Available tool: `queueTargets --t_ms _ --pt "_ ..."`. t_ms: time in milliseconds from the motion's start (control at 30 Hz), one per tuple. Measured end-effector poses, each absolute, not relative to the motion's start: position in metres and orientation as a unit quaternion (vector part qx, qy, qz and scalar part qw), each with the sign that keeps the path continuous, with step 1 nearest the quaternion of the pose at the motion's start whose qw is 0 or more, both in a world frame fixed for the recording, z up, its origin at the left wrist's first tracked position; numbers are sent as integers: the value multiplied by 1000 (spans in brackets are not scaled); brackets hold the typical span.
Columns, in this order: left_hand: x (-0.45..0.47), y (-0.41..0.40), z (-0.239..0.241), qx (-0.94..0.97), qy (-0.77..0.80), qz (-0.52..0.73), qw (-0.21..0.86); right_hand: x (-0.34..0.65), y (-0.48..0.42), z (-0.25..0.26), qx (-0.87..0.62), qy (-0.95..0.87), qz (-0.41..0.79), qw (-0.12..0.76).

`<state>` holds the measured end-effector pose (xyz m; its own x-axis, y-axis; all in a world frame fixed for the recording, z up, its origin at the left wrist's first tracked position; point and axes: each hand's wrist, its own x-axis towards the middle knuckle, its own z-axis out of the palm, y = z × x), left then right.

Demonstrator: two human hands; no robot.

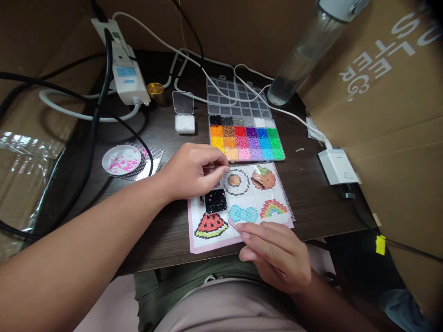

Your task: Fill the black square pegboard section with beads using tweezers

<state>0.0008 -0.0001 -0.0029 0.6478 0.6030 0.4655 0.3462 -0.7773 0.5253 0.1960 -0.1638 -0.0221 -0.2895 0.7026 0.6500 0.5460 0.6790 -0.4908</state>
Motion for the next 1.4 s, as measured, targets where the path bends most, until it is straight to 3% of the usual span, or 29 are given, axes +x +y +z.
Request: queueTargets --t_ms 1400 --pt "1 -1 -3 886 257 331 197 198 -164 -27 -369 -810 105 442"
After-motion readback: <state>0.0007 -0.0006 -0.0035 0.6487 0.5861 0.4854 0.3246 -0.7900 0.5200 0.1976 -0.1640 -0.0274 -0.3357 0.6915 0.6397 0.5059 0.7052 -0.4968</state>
